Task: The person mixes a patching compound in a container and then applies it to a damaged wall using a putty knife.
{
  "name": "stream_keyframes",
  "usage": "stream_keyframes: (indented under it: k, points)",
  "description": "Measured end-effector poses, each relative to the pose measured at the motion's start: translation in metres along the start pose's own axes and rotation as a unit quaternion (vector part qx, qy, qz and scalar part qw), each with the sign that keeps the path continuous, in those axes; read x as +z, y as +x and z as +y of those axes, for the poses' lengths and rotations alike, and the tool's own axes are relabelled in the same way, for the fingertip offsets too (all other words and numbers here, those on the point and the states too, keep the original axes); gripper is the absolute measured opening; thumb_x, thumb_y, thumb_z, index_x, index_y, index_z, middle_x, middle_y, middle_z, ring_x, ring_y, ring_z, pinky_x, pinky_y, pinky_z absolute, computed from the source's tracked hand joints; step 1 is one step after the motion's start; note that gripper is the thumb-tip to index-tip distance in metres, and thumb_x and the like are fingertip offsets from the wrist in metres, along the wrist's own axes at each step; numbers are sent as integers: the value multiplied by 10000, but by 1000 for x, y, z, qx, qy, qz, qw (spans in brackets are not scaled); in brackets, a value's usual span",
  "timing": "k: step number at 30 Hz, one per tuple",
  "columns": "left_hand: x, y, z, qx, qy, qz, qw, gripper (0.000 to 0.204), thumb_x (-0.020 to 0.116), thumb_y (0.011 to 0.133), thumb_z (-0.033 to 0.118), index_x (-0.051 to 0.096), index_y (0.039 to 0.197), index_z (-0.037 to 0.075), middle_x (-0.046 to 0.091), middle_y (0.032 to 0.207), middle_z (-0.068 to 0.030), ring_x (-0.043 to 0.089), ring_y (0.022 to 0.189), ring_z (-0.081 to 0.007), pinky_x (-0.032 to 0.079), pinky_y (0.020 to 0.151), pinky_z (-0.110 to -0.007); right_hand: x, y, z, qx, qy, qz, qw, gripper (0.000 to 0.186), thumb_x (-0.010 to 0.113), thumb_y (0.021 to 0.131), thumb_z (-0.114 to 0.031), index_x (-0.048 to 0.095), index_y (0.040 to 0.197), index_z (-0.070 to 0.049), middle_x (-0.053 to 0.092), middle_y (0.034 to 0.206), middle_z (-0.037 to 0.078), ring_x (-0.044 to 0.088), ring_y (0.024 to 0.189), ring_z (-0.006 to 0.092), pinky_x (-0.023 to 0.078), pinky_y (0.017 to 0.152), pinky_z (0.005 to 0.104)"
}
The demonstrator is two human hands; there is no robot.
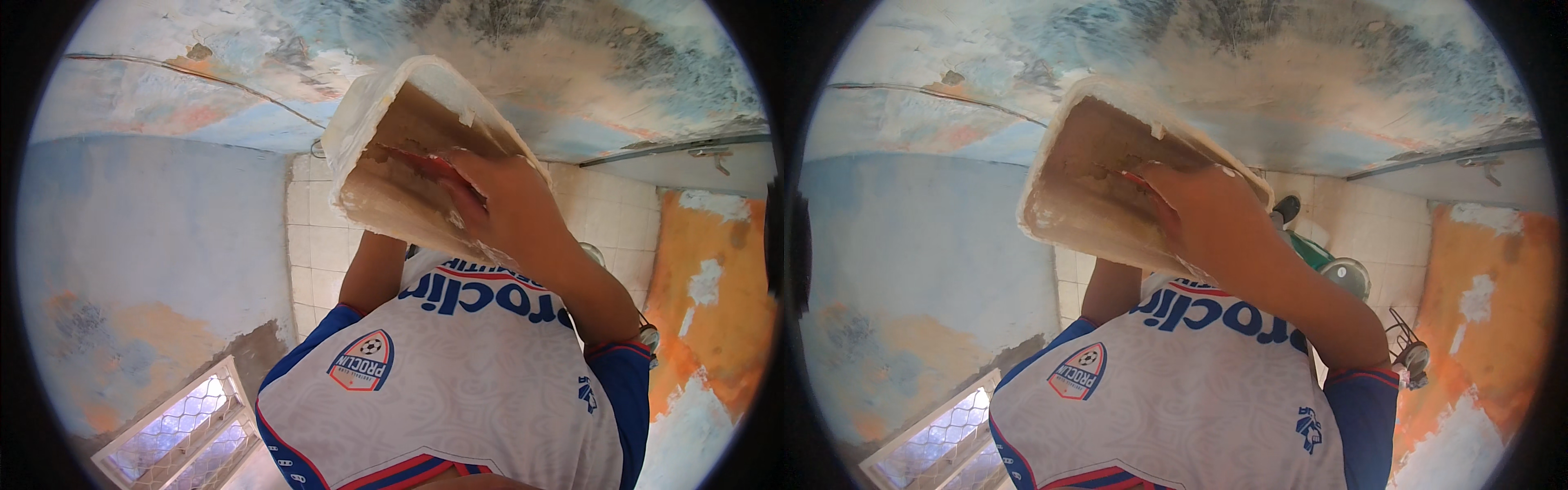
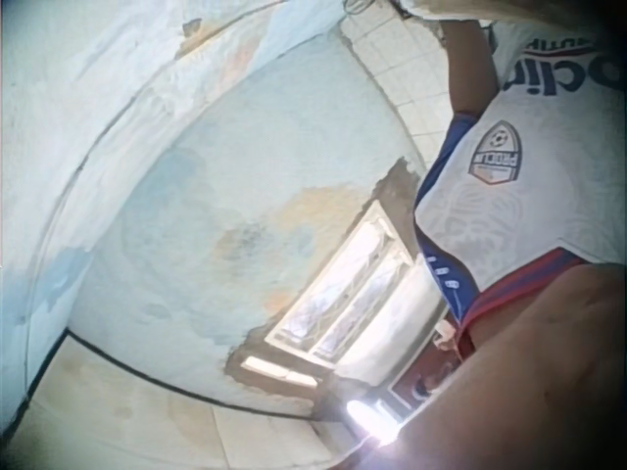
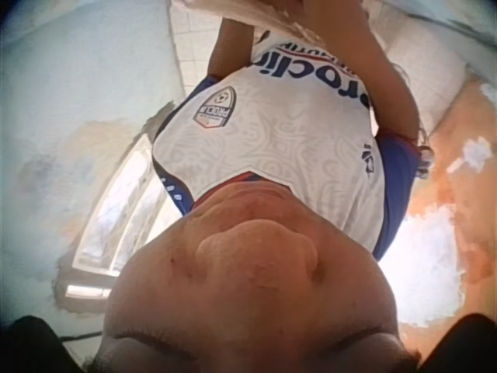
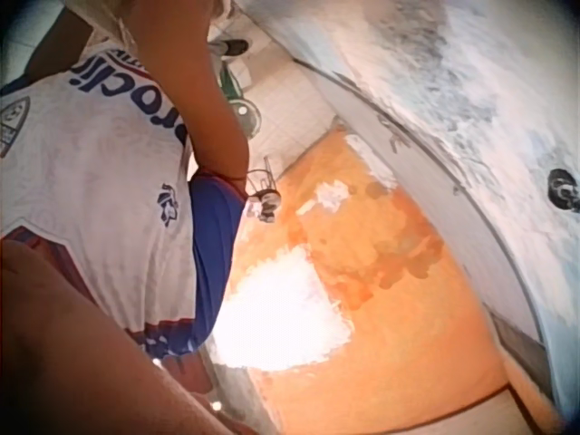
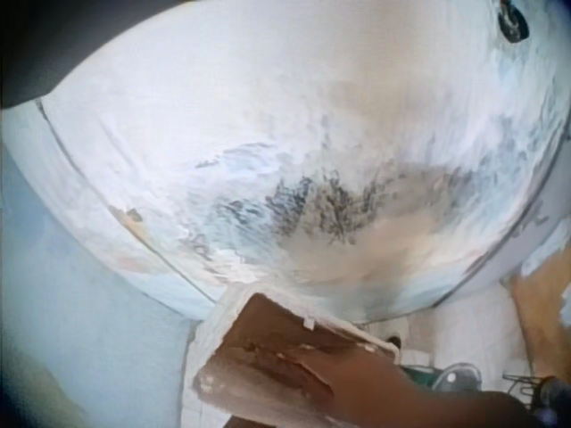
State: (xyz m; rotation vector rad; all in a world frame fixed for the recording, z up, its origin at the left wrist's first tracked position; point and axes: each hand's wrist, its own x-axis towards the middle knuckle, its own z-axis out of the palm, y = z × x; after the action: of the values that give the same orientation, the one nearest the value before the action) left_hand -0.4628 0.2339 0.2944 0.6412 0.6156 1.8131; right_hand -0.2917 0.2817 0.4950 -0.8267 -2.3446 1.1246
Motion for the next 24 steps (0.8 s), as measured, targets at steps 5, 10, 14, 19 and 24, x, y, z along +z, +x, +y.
stream_keyframes:
  k: [5, 10, 14, 19, 24]
  points:
    - [-4, -2, -1, -18, 13, -7, 1000, 948, 436, 857, 803, 340, 1509, 121, 444, 1490, -102, 466, 1346, -281, 440, 1085, -448, -2, 2, -2, -11, 14, 13, 1000, 198, 642, 901, -87, 668, 1091, -37, 671, 820, 204, 646, 711, 395, 494, 633, 428]
    - [-3, 2, 1, -36, 23, -14, 999, 954, 440, 854, 806, 342, 1507, 118, 447, 1487, -103, 469, 1343, -281, 442, 1083, -447, 0, 2, 6, 32, 27, -8, 999, 213, 643, 897, -75, 659, 1106, -36, 677, 841, 199, 653, 739, 395, 500, 646, 431]
    - [-4, 8, -2, -49, 33, -24, 998, 958, 444, 851, 808, 344, 1506, 116, 450, 1485, -105, 471, 1341, -281, 443, 1081, -447, -3, -2, 10, 83, 48, 14, 995, 218, 638, 890, -58, 656, 1106, -34, 678, 847, 200, 659, 749, 393, 506, 654, 430]
    - [2, 16, -10, -63, 47, -42, 996, 964, 448, 847, 811, 345, 1504, 113, 453, 1482, -106, 474, 1338, -281, 446, 1078, -446, 2, -6, 22, 19, 7, 67, 998, 196, 632, 887, -47, 647, 1082, -29, 684, 856, 193, 672, 770, 382, 514, 648, 412]
    - [13, 20, -15, -70, 73, -67, 993, 969, 452, 843, 813, 347, 1503, 111, 456, 1479, -108, 477, 1335, -282, 448, 1076, -445, -12, -9, 24, -13, 40, 100, 994, 155, 629, 878, -15, 633, 1033, -8, 690, 885, 188, 674, 797, 385, 518, 647, 404]
